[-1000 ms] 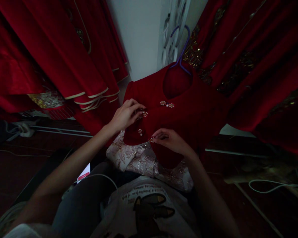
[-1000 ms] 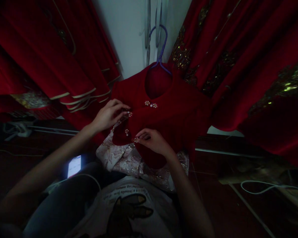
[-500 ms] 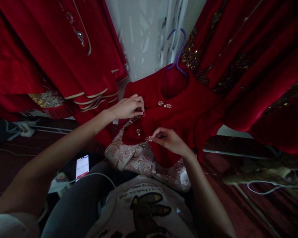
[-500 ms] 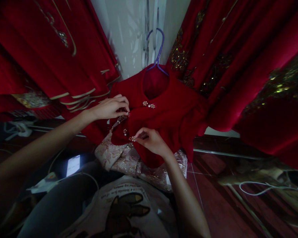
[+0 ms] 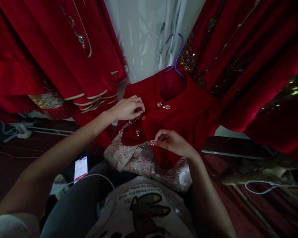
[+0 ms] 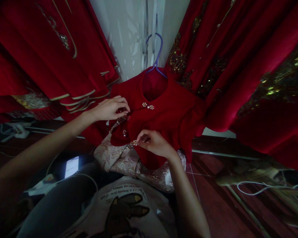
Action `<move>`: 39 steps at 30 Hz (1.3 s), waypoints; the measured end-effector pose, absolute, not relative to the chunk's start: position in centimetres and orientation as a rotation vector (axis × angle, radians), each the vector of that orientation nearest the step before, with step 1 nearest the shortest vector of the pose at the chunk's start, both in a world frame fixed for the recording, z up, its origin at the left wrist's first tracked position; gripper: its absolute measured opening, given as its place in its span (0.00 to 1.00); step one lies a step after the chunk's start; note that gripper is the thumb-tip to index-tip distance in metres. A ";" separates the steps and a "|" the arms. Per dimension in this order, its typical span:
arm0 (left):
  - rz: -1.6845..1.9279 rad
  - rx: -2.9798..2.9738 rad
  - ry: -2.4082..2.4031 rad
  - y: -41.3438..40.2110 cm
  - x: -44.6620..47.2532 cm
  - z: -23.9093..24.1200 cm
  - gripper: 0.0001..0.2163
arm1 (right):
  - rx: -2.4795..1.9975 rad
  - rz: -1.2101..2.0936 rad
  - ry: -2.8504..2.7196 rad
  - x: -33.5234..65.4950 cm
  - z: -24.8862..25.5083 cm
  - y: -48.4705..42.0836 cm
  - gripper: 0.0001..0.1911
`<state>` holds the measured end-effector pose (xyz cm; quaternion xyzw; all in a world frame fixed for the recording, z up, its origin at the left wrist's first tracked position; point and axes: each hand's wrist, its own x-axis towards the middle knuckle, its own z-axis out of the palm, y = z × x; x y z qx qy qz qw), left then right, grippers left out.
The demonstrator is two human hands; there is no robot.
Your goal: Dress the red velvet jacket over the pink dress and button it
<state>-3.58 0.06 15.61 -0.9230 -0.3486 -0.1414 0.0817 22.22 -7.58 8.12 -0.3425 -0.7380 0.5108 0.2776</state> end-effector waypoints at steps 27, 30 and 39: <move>-0.599 -2.571 -0.781 2.0 4.7 15.7 0.09 | -0.992 1.530 -2.222 27.8 12.7 -10.5 0.06; -0.639 -2.586 -0.703 1.8 4.7 15.9 0.07 | -0.971 1.562 -2.174 27.9 12.8 -10.4 0.10; -0.632 -2.534 -0.479 1.6 3.5 16.1 0.08 | -0.958 1.519 -2.106 27.7 11.8 -9.1 0.16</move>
